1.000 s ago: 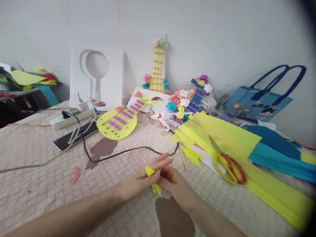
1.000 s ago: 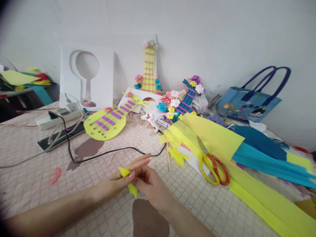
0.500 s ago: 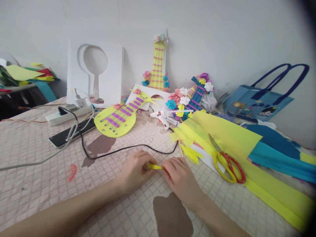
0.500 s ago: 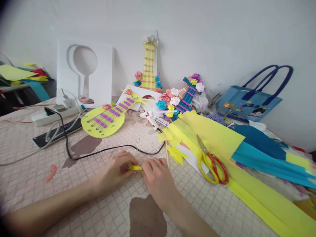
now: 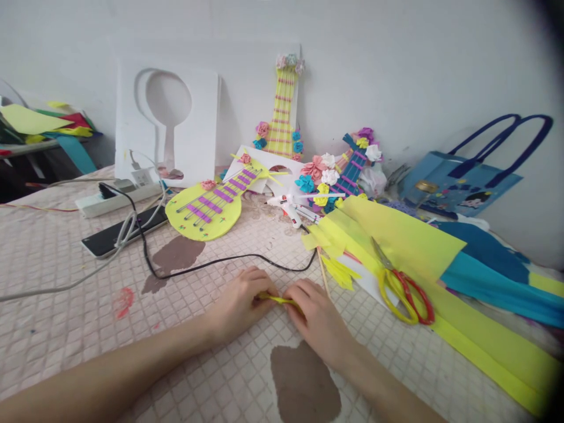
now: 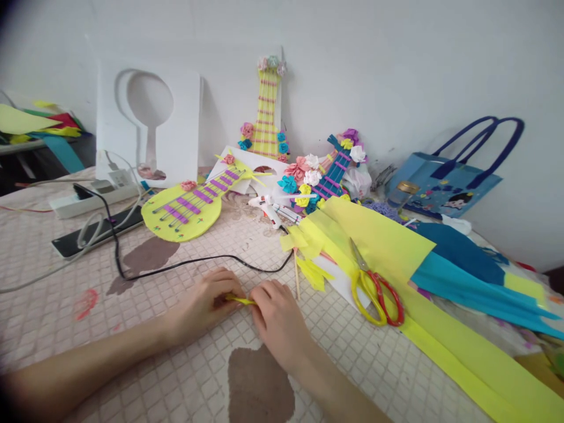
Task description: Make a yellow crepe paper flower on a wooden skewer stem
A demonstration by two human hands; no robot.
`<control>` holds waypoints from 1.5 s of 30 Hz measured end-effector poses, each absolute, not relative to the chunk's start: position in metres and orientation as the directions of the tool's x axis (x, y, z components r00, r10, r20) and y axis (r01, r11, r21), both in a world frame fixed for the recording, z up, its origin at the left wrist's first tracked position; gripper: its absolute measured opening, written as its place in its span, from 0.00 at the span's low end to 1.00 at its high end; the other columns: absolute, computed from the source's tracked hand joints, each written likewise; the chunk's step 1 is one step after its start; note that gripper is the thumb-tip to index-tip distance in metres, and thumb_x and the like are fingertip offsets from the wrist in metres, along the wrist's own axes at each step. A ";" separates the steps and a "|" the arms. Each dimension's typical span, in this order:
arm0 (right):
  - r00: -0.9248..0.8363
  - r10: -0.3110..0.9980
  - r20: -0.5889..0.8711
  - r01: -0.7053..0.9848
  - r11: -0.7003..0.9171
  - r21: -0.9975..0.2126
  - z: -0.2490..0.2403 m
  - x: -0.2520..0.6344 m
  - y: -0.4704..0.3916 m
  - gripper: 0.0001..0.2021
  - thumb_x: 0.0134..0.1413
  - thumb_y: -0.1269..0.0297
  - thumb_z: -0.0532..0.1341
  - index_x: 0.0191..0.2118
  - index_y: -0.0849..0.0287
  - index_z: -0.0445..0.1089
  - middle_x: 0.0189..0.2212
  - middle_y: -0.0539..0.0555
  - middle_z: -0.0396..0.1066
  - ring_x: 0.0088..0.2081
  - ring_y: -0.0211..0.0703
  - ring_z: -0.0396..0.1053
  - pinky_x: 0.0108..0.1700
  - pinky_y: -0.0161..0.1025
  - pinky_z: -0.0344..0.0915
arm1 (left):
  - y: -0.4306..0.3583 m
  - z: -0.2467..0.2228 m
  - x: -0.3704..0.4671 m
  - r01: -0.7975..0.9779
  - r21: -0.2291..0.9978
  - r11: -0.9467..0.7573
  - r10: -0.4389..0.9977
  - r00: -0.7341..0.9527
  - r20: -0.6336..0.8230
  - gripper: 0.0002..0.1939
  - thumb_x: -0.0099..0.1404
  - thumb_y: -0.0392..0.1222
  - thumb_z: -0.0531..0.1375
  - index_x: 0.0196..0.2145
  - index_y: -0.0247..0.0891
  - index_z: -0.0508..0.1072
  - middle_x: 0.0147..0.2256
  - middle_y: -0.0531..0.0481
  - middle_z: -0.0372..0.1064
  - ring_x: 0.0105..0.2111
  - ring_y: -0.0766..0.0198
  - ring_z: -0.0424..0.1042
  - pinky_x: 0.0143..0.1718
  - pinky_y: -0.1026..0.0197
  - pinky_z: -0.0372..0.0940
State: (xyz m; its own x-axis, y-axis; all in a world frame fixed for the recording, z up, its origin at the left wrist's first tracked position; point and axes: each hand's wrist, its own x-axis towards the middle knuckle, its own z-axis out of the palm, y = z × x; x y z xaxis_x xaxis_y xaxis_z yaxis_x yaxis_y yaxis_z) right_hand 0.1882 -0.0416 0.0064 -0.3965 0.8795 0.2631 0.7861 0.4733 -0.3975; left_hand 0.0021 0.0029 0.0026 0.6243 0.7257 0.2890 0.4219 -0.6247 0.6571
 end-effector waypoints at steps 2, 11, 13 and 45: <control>-0.398 0.873 0.282 0.782 0.483 -0.394 0.003 0.189 -0.041 0.06 0.56 0.76 0.55 0.34 0.57 0.62 0.33 0.52 0.65 0.38 0.45 0.63 0.40 0.43 0.63 | 0.002 0.002 0.002 0.421 0.647 -0.635 0.723 0.619 0.307 0.03 0.62 0.36 0.59 0.31 0.36 0.72 0.31 0.49 0.69 0.36 0.61 0.65 0.39 0.59 0.59; -0.377 0.888 0.264 0.749 0.460 -0.477 0.000 0.192 -0.039 0.06 0.54 0.75 0.57 0.34 0.57 0.61 0.35 0.53 0.65 0.38 0.45 0.63 0.40 0.44 0.64 | 0.003 -0.003 0.002 0.421 0.646 -0.636 0.718 0.631 0.296 0.03 0.61 0.33 0.59 0.31 0.37 0.72 0.31 0.50 0.69 0.36 0.62 0.66 0.41 0.59 0.59; -0.372 0.891 0.262 0.745 0.454 -0.488 0.001 0.192 -0.038 0.07 0.53 0.76 0.56 0.33 0.57 0.61 0.34 0.53 0.65 0.38 0.44 0.64 0.40 0.44 0.64 | 0.003 -0.003 0.002 0.419 0.643 -0.641 0.716 0.628 0.305 0.03 0.61 0.33 0.59 0.31 0.37 0.72 0.31 0.50 0.69 0.36 0.62 0.66 0.40 0.59 0.60; -0.110 0.989 0.101 0.149 0.117 -0.982 0.008 0.183 -0.042 0.09 0.54 0.57 0.60 0.32 0.57 0.65 0.26 0.47 0.63 0.28 0.34 0.60 0.30 0.34 0.59 | -0.004 0.002 0.010 -0.088 0.995 0.048 0.852 0.524 0.005 0.14 0.57 0.45 0.64 0.36 0.33 0.70 0.35 0.47 0.72 0.36 0.63 0.71 0.41 0.59 0.65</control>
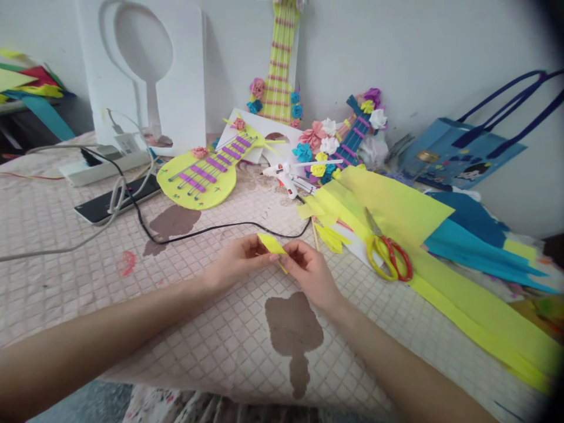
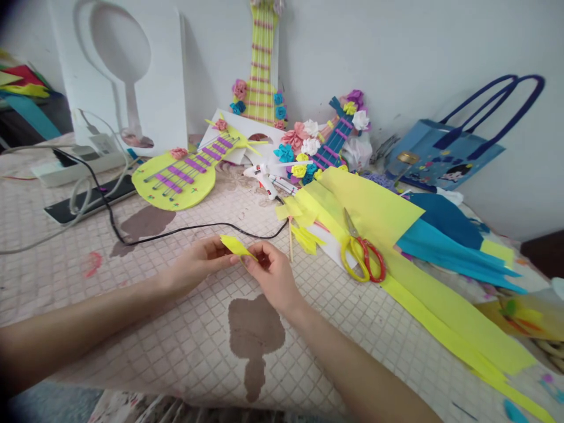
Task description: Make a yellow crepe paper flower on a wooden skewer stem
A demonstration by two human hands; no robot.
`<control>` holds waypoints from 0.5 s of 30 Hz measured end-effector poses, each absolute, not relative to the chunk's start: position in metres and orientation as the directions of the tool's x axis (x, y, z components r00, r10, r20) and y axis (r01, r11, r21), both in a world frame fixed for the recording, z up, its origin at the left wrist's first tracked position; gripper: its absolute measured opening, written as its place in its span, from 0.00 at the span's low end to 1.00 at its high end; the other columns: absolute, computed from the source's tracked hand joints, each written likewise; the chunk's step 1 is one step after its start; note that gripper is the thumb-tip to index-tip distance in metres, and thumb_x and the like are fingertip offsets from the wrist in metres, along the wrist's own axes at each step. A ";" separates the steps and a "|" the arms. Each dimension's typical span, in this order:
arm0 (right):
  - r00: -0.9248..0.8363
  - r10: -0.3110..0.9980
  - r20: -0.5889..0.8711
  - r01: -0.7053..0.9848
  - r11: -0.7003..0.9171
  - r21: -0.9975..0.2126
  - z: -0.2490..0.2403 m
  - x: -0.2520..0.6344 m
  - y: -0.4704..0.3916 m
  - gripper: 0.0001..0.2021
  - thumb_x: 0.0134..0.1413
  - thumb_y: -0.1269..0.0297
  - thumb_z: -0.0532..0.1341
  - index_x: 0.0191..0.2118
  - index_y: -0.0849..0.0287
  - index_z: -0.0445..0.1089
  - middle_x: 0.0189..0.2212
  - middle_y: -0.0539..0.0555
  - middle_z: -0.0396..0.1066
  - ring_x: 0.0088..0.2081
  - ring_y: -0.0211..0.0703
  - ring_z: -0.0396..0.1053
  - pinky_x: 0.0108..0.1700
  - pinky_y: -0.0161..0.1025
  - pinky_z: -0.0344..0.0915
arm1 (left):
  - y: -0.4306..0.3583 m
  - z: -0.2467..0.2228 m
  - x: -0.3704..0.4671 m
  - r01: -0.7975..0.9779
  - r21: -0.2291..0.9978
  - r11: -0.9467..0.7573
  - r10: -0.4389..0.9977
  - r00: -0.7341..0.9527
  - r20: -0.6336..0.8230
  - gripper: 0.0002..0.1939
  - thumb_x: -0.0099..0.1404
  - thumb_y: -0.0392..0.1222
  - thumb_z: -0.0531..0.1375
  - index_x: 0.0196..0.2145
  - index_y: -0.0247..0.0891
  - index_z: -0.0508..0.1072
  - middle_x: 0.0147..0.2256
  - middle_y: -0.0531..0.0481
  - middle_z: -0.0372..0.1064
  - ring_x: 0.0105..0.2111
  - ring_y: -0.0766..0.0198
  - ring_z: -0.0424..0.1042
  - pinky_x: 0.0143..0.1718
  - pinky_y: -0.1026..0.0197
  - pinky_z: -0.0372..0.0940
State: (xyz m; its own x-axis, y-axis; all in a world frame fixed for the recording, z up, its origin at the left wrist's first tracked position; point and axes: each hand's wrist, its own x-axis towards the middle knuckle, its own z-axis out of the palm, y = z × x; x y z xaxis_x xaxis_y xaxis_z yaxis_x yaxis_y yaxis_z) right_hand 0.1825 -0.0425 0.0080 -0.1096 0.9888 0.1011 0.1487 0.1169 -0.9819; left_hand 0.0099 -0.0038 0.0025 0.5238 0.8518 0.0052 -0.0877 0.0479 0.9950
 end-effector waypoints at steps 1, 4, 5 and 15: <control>-0.107 0.989 0.098 0.139 0.112 -0.984 0.008 0.181 -0.043 0.09 0.54 0.57 0.60 0.31 0.57 0.64 0.26 0.47 0.62 0.27 0.34 0.59 0.30 0.34 0.58 | -0.006 0.003 0.011 -0.120 0.989 0.083 0.860 0.510 -0.010 0.13 0.57 0.45 0.65 0.36 0.33 0.71 0.35 0.48 0.72 0.36 0.63 0.71 0.41 0.59 0.65; -0.127 0.985 0.113 0.142 0.131 -0.981 0.009 0.178 -0.045 0.09 0.54 0.57 0.60 0.32 0.57 0.64 0.27 0.47 0.63 0.28 0.35 0.61 0.31 0.34 0.61 | -0.008 0.005 0.012 -0.186 0.968 0.166 0.882 0.468 -0.061 0.11 0.57 0.43 0.65 0.35 0.33 0.71 0.33 0.50 0.72 0.34 0.66 0.70 0.40 0.61 0.64; -0.134 0.982 0.134 0.150 0.154 -0.977 0.008 0.179 -0.046 0.08 0.54 0.57 0.60 0.35 0.56 0.64 0.30 0.48 0.65 0.31 0.36 0.63 0.33 0.35 0.62 | -0.008 0.006 0.012 -0.215 0.955 0.206 0.878 0.471 -0.084 0.11 0.57 0.42 0.65 0.35 0.33 0.71 0.33 0.50 0.72 0.34 0.66 0.71 0.40 0.61 0.65; -0.416 0.870 0.266 0.246 0.390 -0.887 0.011 0.190 -0.047 0.44 0.44 0.52 0.67 0.64 0.45 0.43 0.65 0.56 0.43 0.64 0.52 0.46 0.60 0.52 0.55 | -0.004 0.013 0.008 -0.302 0.776 0.554 0.691 0.686 -0.226 0.07 0.60 0.38 0.62 0.36 0.34 0.72 0.37 0.45 0.74 0.34 0.66 0.73 0.41 0.61 0.66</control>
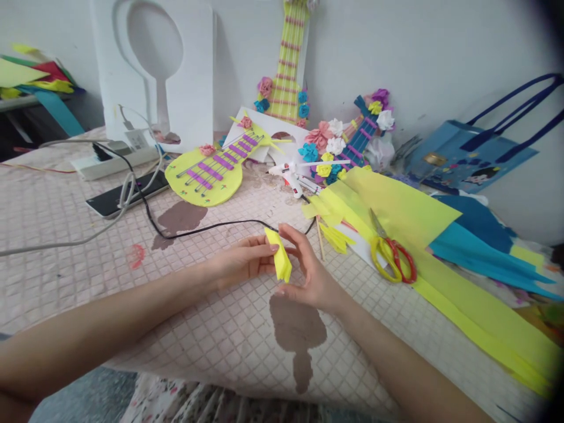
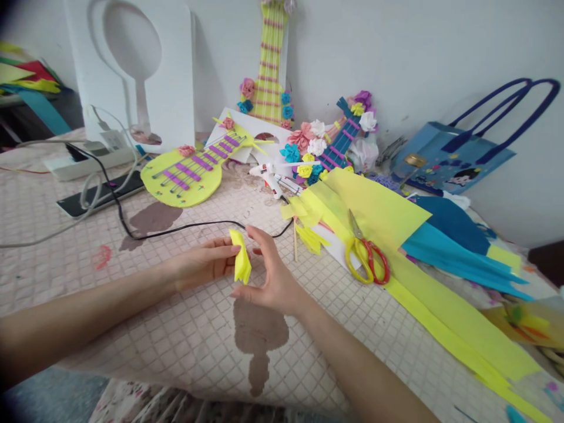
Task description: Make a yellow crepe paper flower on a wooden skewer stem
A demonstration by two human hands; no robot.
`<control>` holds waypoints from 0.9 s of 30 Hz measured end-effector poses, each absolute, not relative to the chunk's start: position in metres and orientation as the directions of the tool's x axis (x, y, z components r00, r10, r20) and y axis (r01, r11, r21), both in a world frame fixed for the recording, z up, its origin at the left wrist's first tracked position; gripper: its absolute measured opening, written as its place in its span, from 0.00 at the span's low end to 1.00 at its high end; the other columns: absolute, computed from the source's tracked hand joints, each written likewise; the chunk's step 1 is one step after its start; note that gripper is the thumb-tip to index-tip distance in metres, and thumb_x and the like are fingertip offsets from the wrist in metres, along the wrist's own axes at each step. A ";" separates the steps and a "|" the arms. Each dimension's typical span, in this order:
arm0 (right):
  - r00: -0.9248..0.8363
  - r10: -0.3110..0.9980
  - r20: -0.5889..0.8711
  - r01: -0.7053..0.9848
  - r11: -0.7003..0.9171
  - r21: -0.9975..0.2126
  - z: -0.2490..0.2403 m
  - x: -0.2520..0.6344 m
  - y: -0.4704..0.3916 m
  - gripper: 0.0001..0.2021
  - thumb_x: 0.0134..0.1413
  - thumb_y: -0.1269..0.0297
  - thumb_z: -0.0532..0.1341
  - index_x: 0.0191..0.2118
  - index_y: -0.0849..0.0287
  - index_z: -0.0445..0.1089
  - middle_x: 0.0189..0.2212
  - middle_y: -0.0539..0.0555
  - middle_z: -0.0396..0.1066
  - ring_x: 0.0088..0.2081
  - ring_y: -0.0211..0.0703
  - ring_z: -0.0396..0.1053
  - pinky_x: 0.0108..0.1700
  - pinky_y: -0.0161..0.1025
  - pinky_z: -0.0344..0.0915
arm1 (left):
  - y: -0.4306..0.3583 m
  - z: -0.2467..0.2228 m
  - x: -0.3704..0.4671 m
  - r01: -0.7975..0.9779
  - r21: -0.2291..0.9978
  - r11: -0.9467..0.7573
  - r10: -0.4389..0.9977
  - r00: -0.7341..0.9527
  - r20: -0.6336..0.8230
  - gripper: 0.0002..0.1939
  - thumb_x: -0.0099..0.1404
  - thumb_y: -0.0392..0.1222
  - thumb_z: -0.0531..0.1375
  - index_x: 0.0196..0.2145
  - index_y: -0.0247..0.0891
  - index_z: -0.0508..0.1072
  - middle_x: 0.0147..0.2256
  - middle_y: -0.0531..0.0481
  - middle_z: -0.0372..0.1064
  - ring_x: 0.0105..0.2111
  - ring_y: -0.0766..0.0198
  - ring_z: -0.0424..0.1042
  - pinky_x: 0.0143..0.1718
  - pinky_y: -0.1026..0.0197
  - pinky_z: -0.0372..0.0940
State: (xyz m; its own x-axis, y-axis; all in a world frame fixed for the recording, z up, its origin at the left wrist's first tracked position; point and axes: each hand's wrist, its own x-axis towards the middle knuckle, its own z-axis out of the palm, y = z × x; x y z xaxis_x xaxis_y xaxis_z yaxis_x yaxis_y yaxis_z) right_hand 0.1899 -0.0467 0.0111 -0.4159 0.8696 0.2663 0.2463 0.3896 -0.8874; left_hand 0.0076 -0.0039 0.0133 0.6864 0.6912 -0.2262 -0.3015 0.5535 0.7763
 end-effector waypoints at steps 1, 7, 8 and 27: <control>-0.448 0.854 0.263 0.227 0.393 -0.891 0.012 0.190 -0.047 0.46 0.43 0.51 0.67 0.64 0.45 0.41 0.66 0.55 0.40 0.65 0.52 0.44 0.61 0.52 0.53 | -0.005 0.014 0.008 -0.296 0.771 0.564 0.679 0.697 -0.229 0.07 0.60 0.38 0.62 0.37 0.34 0.73 0.38 0.44 0.74 0.35 0.66 0.73 0.41 0.62 0.66; -0.526 0.805 0.275 0.147 0.404 -0.903 0.013 0.187 -0.049 0.51 0.41 0.46 0.67 0.66 0.44 0.35 0.68 0.53 0.33 0.67 0.51 0.38 0.64 0.53 0.47 | -0.006 0.014 0.007 -0.284 0.740 0.610 0.625 0.746 -0.229 0.09 0.59 0.38 0.64 0.38 0.33 0.74 0.37 0.45 0.74 0.34 0.67 0.73 0.40 0.64 0.67; -0.522 0.806 0.278 0.145 0.405 -0.903 0.012 0.187 -0.050 0.51 0.41 0.45 0.66 0.66 0.44 0.35 0.68 0.53 0.32 0.67 0.51 0.37 0.64 0.53 0.46 | -0.006 0.014 0.007 -0.280 0.737 0.616 0.617 0.753 -0.229 0.10 0.59 0.38 0.64 0.38 0.33 0.74 0.37 0.45 0.74 0.34 0.68 0.73 0.40 0.65 0.67; -0.294 0.895 0.335 0.420 0.435 -0.797 0.009 0.187 -0.041 0.33 0.50 0.65 0.63 0.60 0.49 0.50 0.53 0.57 0.60 0.54 0.47 0.61 0.52 0.49 0.63 | 0.000 0.019 -0.005 0.555 0.452 -0.698 0.711 0.609 0.351 0.04 0.63 0.36 0.54 0.34 0.35 0.68 0.29 0.50 0.69 0.28 0.66 0.67 0.30 0.64 0.60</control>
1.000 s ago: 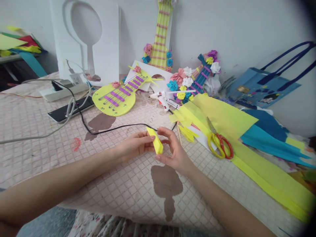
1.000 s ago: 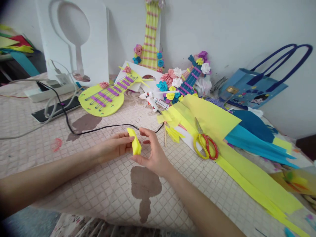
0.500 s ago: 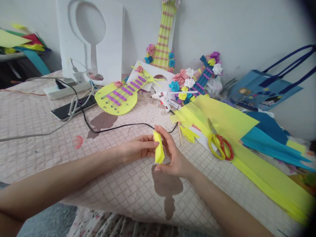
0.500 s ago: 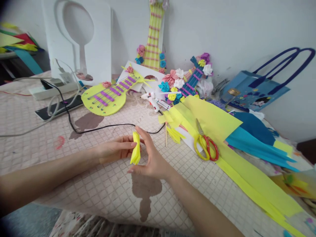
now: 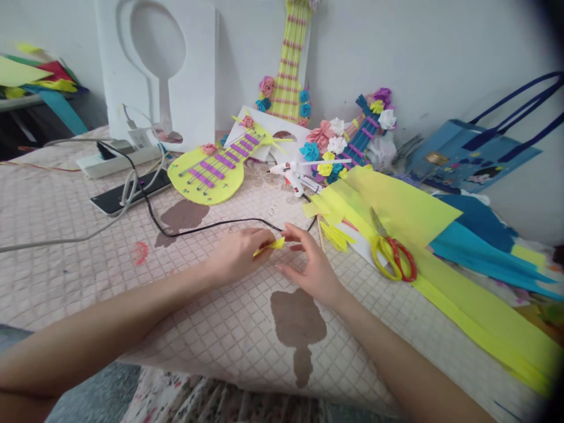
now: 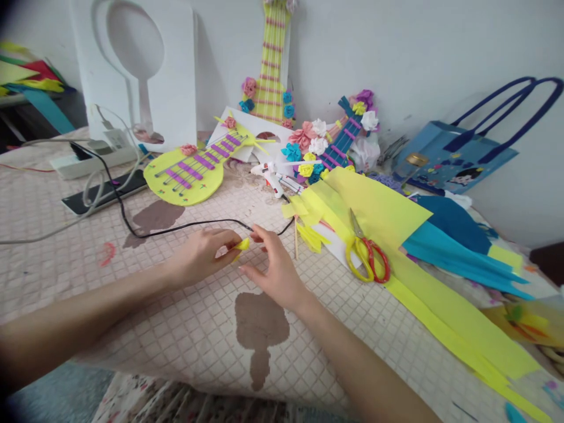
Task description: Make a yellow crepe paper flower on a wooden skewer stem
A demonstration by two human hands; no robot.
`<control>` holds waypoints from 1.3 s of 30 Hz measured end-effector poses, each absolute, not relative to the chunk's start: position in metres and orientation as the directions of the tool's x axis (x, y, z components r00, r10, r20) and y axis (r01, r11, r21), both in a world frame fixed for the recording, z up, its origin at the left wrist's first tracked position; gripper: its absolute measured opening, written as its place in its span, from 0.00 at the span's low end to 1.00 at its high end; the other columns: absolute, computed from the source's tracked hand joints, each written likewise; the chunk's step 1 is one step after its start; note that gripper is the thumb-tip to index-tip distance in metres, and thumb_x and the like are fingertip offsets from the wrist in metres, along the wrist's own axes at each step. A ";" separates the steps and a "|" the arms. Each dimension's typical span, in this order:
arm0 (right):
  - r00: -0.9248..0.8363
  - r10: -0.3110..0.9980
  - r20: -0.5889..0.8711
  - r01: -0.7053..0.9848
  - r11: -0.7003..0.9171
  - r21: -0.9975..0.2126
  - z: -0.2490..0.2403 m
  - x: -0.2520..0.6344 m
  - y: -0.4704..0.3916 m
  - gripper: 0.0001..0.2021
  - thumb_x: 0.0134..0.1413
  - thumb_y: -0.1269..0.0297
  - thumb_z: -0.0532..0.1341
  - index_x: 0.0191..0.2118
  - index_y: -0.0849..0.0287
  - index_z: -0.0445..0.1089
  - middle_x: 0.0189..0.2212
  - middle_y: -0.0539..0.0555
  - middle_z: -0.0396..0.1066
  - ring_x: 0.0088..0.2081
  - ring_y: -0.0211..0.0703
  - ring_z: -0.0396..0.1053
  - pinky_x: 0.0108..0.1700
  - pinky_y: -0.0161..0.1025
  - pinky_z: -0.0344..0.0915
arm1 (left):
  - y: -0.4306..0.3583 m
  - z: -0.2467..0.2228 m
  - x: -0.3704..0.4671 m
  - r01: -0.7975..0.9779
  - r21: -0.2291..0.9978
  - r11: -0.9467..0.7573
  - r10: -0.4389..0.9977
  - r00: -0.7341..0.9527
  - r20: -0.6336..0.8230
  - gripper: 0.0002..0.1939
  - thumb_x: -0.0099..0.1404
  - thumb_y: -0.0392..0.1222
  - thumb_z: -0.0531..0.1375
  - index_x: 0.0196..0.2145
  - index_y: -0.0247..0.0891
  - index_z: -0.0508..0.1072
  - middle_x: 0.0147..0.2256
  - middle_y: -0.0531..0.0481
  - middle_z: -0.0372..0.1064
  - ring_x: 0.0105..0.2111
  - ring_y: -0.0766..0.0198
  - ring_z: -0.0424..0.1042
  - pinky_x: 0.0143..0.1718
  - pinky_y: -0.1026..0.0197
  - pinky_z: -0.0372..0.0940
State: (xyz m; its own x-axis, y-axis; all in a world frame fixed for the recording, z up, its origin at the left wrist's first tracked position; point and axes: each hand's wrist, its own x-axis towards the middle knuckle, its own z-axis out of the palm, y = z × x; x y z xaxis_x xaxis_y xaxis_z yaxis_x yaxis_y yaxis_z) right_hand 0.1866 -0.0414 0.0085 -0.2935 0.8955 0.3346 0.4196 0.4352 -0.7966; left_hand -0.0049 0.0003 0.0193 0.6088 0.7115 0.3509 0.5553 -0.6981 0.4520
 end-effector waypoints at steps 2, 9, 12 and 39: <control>-0.310 0.870 0.384 0.469 0.491 -0.734 0.010 0.185 -0.041 0.26 0.50 0.68 0.62 0.56 0.51 0.56 0.50 0.56 0.63 0.52 0.46 0.62 0.51 0.48 0.63 | -0.003 0.019 -0.004 0.555 0.371 -0.744 0.666 0.661 0.346 0.05 0.64 0.36 0.53 0.34 0.35 0.69 0.30 0.49 0.70 0.29 0.65 0.68 0.31 0.64 0.60; -0.259 0.881 0.395 0.595 0.468 -0.654 0.010 0.188 -0.039 0.09 0.50 0.77 0.56 0.35 0.55 0.64 0.33 0.51 0.67 0.40 0.43 0.65 0.43 0.42 0.64 | -0.007 0.017 0.000 0.522 0.404 -0.751 0.654 0.674 0.344 0.06 0.63 0.33 0.53 0.37 0.35 0.69 0.32 0.48 0.70 0.31 0.64 0.69 0.33 0.63 0.62; -0.290 0.896 0.335 0.629 0.443 -0.639 0.006 0.191 -0.037 0.07 0.51 0.75 0.56 0.33 0.55 0.63 0.32 0.51 0.66 0.39 0.44 0.65 0.43 0.43 0.64 | -0.005 0.014 -0.001 0.523 0.436 -0.733 0.667 0.678 0.308 0.06 0.62 0.32 0.54 0.36 0.35 0.69 0.32 0.48 0.69 0.32 0.64 0.69 0.34 0.63 0.62; -0.092 0.972 0.217 0.260 0.234 -0.937 -0.008 0.175 -0.033 0.13 0.59 0.54 0.54 0.45 0.53 0.64 0.46 0.55 0.68 0.49 0.44 0.66 0.51 0.46 0.63 | -0.004 0.003 0.004 0.462 0.485 -0.742 0.639 0.708 0.303 0.05 0.64 0.33 0.53 0.35 0.34 0.69 0.34 0.47 0.67 0.37 0.61 0.67 0.38 0.60 0.64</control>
